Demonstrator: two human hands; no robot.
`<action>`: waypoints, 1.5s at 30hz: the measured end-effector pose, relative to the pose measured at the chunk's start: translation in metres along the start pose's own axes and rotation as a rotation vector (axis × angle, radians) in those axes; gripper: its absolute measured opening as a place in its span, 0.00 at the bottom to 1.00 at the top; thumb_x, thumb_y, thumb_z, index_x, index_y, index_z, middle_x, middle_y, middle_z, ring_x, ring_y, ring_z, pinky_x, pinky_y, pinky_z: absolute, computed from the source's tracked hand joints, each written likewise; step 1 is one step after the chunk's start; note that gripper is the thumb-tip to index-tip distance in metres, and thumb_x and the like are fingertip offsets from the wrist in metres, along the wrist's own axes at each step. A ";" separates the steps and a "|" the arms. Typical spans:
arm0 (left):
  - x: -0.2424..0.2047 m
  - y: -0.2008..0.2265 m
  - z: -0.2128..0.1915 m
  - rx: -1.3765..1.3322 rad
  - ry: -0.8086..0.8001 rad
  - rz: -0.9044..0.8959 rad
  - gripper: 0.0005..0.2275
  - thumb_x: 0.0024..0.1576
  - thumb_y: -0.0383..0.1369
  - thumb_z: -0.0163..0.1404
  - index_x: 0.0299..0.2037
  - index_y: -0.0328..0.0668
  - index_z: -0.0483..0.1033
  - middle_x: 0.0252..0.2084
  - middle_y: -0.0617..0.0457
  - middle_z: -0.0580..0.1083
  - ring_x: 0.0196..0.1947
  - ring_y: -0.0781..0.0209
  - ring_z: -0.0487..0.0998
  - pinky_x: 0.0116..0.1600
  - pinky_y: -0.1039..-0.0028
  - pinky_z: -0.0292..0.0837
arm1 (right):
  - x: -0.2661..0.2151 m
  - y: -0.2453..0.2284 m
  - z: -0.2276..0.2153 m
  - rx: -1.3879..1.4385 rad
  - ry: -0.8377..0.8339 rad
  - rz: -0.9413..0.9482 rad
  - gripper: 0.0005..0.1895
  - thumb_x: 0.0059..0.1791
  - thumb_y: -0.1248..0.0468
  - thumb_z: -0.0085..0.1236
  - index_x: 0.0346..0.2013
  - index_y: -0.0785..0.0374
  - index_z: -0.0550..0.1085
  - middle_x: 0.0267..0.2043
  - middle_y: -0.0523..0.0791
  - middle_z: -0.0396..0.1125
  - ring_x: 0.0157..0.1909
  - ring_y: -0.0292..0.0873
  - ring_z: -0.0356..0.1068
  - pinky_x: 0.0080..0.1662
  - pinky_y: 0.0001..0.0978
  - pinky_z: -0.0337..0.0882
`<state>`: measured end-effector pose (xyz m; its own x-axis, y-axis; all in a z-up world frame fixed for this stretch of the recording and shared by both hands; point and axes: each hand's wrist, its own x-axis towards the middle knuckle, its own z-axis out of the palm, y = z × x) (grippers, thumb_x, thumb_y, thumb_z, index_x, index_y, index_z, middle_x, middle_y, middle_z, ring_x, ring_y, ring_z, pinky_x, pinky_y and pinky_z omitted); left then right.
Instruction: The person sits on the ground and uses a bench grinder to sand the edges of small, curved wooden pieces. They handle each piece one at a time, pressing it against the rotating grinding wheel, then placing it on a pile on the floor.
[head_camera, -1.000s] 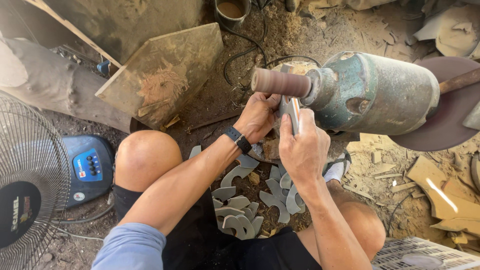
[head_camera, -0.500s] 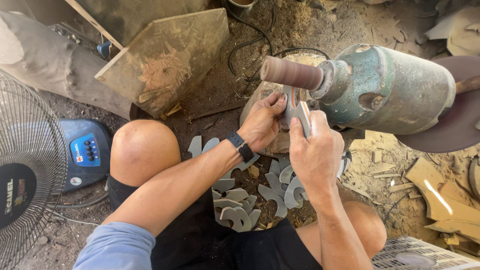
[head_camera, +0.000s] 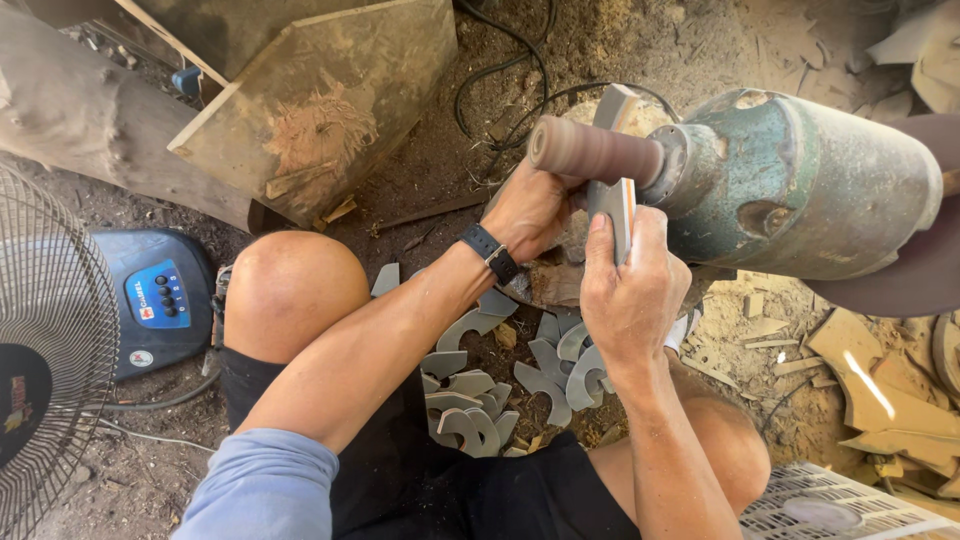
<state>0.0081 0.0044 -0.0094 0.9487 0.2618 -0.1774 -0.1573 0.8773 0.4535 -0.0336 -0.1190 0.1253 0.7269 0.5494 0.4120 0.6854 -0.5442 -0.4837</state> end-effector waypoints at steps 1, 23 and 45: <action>0.001 0.002 -0.001 0.040 -0.011 0.005 0.09 0.65 0.23 0.47 0.53 0.36 0.71 0.47 0.48 0.74 0.43 0.59 0.74 0.45 0.68 0.74 | 0.000 0.001 0.002 0.005 -0.004 0.009 0.07 0.57 0.67 0.57 0.42 0.68 0.68 0.29 0.52 0.71 0.29 0.53 0.74 0.32 0.41 0.70; -0.038 -0.008 0.001 -0.020 -0.043 -0.068 0.09 0.67 0.30 0.46 0.54 0.41 0.75 0.41 0.61 0.76 0.36 0.73 0.72 0.41 0.80 0.69 | -0.011 -0.013 -0.018 -0.073 -0.074 0.015 0.09 0.56 0.66 0.58 0.39 0.68 0.68 0.27 0.53 0.70 0.29 0.58 0.73 0.33 0.47 0.68; -0.094 0.056 0.003 1.298 -0.195 -0.075 0.15 0.58 0.33 0.56 0.49 0.29 0.78 0.38 0.43 0.80 0.38 0.58 0.78 0.46 0.69 0.74 | -0.029 0.065 -0.003 0.606 -0.535 0.641 0.20 0.50 0.66 0.59 0.57 0.66 0.73 0.38 0.49 0.72 0.31 0.40 0.69 0.32 0.30 0.70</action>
<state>-0.0887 0.0275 0.0349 0.9845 0.0716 -0.1603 0.1702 -0.1645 0.9716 -0.0101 -0.1717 0.0841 0.7333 0.5596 -0.3861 -0.0681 -0.5045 -0.8607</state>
